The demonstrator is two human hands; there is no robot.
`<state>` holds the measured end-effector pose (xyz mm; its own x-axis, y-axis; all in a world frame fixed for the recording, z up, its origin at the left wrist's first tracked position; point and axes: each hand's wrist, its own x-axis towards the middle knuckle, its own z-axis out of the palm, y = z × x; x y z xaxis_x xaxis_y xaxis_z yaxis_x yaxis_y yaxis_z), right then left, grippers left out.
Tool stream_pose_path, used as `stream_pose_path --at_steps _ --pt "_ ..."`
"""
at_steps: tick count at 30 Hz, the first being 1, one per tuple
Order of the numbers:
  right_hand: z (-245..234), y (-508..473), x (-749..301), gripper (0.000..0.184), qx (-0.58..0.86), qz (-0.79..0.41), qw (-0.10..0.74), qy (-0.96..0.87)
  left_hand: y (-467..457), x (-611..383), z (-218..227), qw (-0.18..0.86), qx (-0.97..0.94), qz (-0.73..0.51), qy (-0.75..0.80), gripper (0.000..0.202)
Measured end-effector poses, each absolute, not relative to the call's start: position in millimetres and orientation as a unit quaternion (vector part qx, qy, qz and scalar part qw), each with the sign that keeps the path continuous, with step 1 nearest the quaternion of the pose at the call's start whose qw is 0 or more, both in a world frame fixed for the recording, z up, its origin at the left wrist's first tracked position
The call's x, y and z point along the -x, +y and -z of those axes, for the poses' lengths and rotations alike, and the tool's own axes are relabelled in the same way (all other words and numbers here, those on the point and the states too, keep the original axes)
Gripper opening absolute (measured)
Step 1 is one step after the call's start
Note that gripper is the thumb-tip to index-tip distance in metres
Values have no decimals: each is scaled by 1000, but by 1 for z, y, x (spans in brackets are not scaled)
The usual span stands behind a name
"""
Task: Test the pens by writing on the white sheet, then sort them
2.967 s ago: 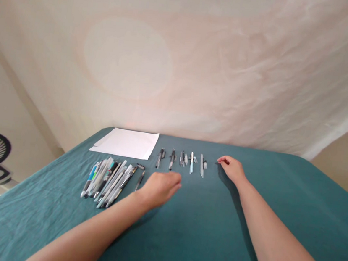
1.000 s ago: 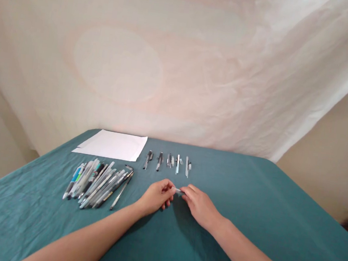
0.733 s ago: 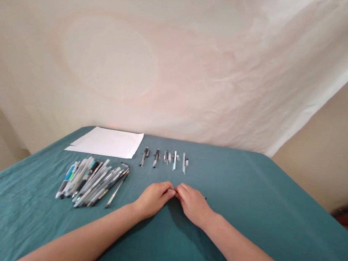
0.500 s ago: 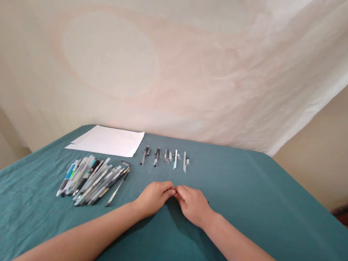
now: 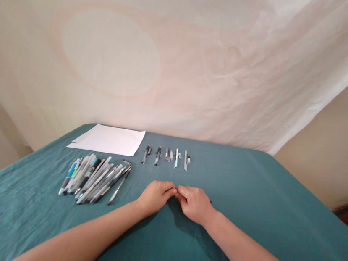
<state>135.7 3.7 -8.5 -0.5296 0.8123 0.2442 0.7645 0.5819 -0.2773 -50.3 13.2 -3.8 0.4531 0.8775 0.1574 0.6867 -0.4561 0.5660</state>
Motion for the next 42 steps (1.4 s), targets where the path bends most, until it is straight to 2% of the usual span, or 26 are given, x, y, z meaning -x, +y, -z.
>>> stream_pose_path --at_steps 4,7,12,15,17,21,24,28,34,42 --pt "8 5 -137 36 466 -80 167 -865 15 51 3 209 -821 -217 485 31" --pt "7 9 -140 29 475 -108 189 -853 15 53 2 190 -814 -218 503 29" --pt "2 22 -149 26 479 -178 317 -799 17 59 -2 159 -811 -237 511 19" --pt "-6 23 -152 28 455 -258 363 -771 17 58 -3 196 -789 -310 492 21" --pt "-11 19 -150 33 432 -378 325 -752 17 55 -5 274 -759 -361 467 29" --pt "-16 7 -142 43 373 -631 223 -643 18 51 -7 453 -690 -385 413 30" --pt "-18 6 -143 38 349 -736 185 -550 18 52 -8 480 -687 -380 392 28" --pt "-21 9 -148 34 319 -799 142 -490 12 52 -15 425 -742 -333 397 25" --pt "-16 14 -151 38 323 -803 87 -494 5 52 -24 333 -808 -286 394 14" --pt "-15 33 -175 37 374 -759 121 -519 26 71 -15 185 -807 -318 462 19"
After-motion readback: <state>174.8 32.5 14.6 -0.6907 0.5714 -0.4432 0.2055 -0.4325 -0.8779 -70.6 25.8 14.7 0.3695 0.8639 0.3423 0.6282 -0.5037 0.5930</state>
